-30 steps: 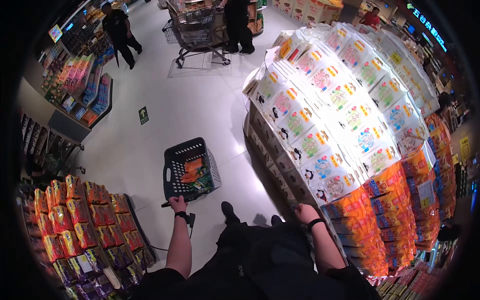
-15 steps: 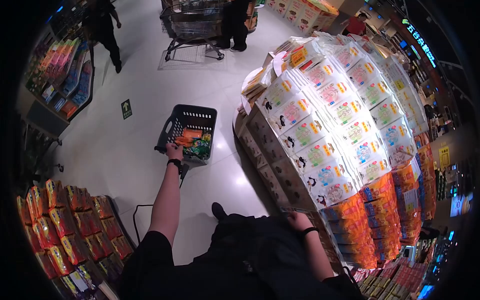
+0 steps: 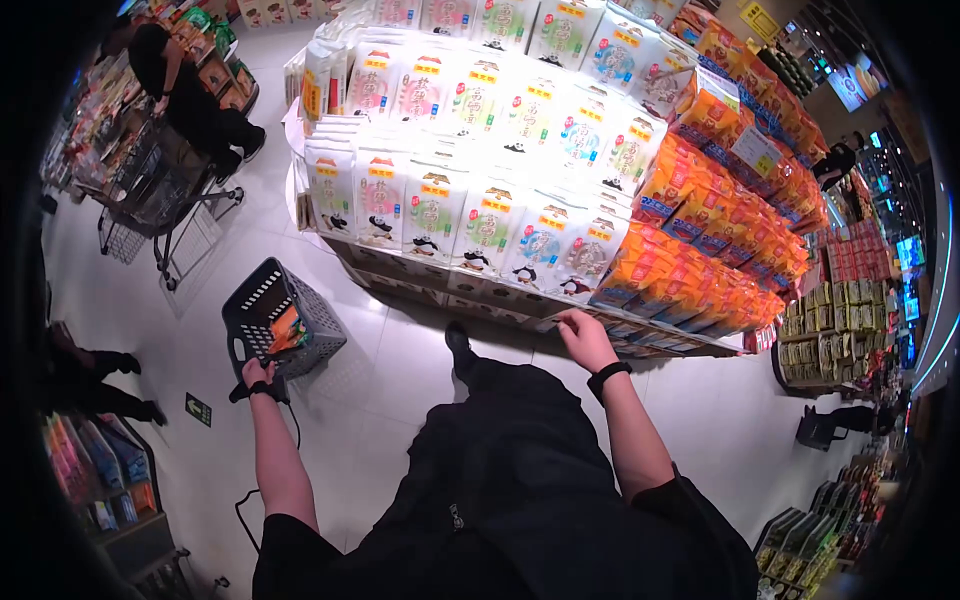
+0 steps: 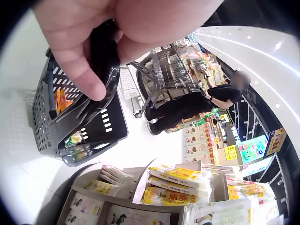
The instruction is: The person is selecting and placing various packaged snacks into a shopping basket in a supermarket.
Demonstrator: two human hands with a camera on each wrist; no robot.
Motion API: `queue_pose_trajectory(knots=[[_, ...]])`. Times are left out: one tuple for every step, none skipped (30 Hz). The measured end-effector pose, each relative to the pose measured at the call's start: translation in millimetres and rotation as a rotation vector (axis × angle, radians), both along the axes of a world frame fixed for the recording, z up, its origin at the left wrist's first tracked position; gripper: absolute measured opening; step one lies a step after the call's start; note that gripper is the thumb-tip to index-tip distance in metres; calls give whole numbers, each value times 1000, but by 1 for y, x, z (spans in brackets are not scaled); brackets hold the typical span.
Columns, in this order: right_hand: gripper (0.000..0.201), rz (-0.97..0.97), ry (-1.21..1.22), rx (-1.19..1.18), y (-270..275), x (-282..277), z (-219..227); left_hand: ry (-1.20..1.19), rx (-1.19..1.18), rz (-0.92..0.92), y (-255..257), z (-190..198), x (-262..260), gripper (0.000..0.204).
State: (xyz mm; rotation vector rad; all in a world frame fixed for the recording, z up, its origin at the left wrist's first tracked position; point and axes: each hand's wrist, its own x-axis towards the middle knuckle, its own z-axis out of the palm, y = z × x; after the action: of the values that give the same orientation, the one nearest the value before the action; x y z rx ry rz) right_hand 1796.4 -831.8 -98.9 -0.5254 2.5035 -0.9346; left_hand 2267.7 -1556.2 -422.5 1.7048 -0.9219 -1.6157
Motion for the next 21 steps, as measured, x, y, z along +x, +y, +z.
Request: queue_pose_trajectory(knots=[[28, -86, 17, -35, -6, -13, -3, -14, 9, -9, -3, -1, 3, 23], [28, -177, 38, -77, -14, -28, -8, -25, 11, -22, -11, 6, 2, 22], [28, -264, 77, -116, -18, -46, -20, 3, 62, -34, -12, 24, -1, 19], [33, -325, 74, -136, -20, -65, -35, 24, 113, -49, -7, 43, -4, 17], [37, -375, 81, -199, -29, -82, -42, 23, 116, -80, -6, 49, -6, 15], [43, -426, 83, -260, -36, -94, -50, 17, 121, -110, -4, 55, -5, 14], [46, -451, 85, -292, -44, -104, -54, -61, 137, -192, 2, 62, -3, 13], [51, -471, 90, -321, -57, -116, -56, -136, 157, -269, 9, 68, -3, 13], [55, -486, 99, -352, -66, -125, -56, 202, 365, -166, 16, 81, -2, 8], [56, -519, 113, -321, -72, -132, -59, 543, 565, -51, 24, 94, -5, 7], [58, -550, 130, -291, -79, -136, -63, 213, 423, -101, 36, 96, -20, 16], [60, -580, 148, -258, -87, -139, -67, -113, 276, -147, 39, 98, -33, 27], [64, -611, 122, -307, -90, -141, -71, -68, 325, -250, 35, 98, -32, 52], [62, -620, 73, -354, -91, -144, -68, -278, 291, -265, 48, 110, -58, 62], [60, -637, 1, -395, -90, -144, -66, -289, 263, -301, 56, 118, -73, 64], [58, -653, -69, -435, -89, -144, -63, -378, 225, -366, 70, 133, -96, 65], [57, -556, -43, -337, -88, -146, -52, -430, 208, -431, 75, 139, -116, 61], [53, -605, -27, -322, -93, -140, -49, -488, 173, -538, 83, 153, -141, 56], [49, -565, 62, -292, -96, -135, -46, -479, 129, -621, 84, 153, -159, 53], [46, -528, 152, -258, -98, -131, -44, -470, 88, -709, 83, 151, -175, 51], [44, -539, 122, -291, -99, -131, -45, -439, 43, -792, 84, 151, -193, 48]])
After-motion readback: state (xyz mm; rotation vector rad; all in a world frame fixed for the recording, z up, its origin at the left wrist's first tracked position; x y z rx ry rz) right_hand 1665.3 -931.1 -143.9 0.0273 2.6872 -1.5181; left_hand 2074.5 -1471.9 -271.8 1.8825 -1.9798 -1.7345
